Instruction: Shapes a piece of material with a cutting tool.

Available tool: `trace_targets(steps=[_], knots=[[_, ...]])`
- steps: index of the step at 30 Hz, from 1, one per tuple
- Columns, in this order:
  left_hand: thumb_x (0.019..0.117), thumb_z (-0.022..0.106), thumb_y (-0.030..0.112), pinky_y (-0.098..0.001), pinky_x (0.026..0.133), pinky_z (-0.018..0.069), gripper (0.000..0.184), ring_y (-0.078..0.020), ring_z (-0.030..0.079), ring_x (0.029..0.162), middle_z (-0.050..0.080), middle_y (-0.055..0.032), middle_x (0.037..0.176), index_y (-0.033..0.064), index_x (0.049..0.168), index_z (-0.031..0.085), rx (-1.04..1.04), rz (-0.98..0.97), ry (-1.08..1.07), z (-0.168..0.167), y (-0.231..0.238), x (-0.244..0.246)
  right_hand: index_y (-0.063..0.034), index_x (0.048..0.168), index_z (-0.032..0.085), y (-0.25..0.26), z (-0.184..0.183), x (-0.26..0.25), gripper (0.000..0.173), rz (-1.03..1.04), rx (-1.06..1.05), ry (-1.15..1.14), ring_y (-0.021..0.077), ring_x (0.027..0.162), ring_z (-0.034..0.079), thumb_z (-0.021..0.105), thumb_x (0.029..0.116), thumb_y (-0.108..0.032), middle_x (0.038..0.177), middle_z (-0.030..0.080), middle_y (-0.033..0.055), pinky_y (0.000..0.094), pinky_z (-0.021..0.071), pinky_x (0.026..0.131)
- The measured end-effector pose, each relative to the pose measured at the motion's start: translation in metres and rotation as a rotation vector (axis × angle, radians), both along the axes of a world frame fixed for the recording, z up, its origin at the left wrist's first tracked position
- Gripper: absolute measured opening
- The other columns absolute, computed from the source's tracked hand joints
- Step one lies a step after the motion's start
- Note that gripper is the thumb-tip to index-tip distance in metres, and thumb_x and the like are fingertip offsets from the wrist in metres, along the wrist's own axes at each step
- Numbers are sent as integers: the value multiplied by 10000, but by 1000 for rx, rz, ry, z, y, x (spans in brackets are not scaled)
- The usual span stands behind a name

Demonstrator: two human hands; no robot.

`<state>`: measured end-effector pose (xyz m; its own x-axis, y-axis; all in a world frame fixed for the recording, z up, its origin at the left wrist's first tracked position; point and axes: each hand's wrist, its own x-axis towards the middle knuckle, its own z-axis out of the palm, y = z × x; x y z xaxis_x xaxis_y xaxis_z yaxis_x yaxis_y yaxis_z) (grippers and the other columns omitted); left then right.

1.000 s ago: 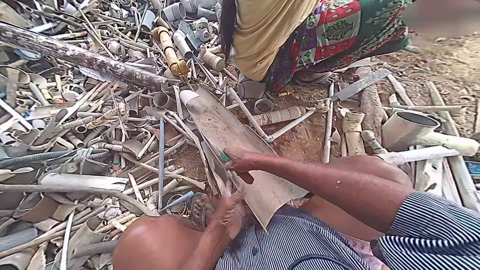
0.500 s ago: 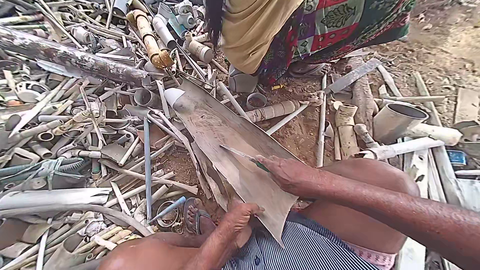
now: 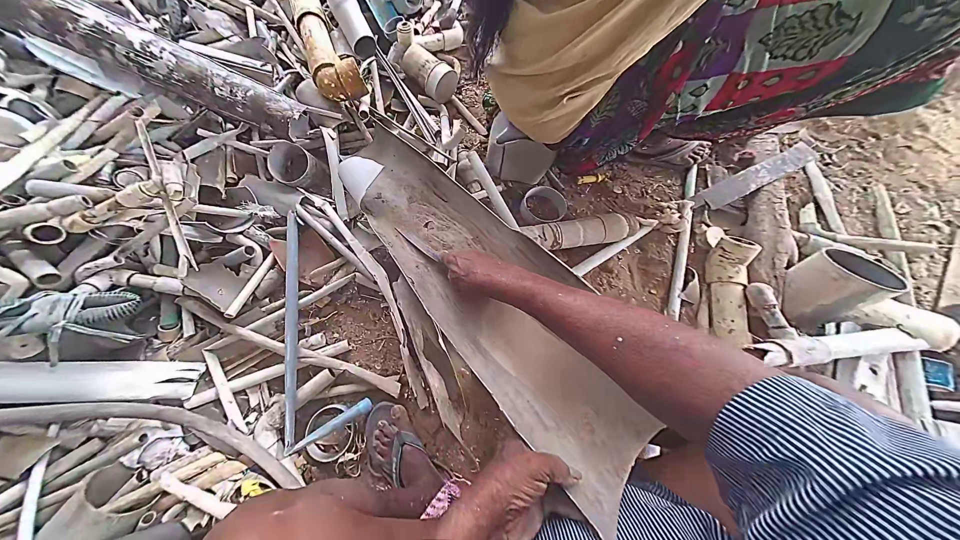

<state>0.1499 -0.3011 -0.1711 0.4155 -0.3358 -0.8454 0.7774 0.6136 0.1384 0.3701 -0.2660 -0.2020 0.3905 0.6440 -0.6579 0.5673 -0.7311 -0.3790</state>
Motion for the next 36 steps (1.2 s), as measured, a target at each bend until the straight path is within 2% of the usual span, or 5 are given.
trace_targets(steps=[7, 15, 24, 32, 36], knots=[[885, 551, -181, -271, 644, 586, 253, -107, 654, 687, 639, -47, 826, 3, 1057, 526, -33, -21, -1, -11, 2, 4, 4, 1501, 395, -39, 72, -25, 423, 168, -401, -2, 453, 1203, 581, 373, 1096, -115, 1264, 574, 288, 589, 467, 965], [911, 559, -150, -275, 634, 575, 250, -119, 630, 688, 600, -64, 850, -7, 1109, 501, -10, -92, 14, -14, 0, 7, 51, 1203, 618, 35, -11, 12, 240, 16, -23, -17, 413, 1011, 644, 545, 1024, -91, 1087, 650, 261, 585, 494, 851], [893, 572, -156, -272, 646, 569, 310, -110, 636, 714, 613, -63, 885, -19, 1162, 499, -13, -68, -28, -9, 4, 4, -58, 1565, 346, -79, 98, -38, 479, 190, -539, -14, 484, 1167, 592, 402, 1095, -134, 1293, 555, 303, 593, 486, 936], [909, 548, -153, -302, 614, 584, 363, -150, 649, 700, 610, -96, 909, -7, 1227, 452, -14, -23, -62, -8, 3, 4, 49, 1311, 560, 5, 11, 6, 319, 50, -207, -99, 434, 1114, 625, 500, 1050, -126, 1167, 635, 279, 601, 478, 918], [899, 560, -159, -293, 604, 578, 329, -135, 645, 678, 612, -75, 870, -5, 1177, 476, -19, -39, -55, -5, 5, 5, -14, 1361, 537, -19, 46, -6, 321, 67, -288, -61, 412, 1084, 623, 434, 1081, -133, 1150, 630, 253, 572, 480, 893]])
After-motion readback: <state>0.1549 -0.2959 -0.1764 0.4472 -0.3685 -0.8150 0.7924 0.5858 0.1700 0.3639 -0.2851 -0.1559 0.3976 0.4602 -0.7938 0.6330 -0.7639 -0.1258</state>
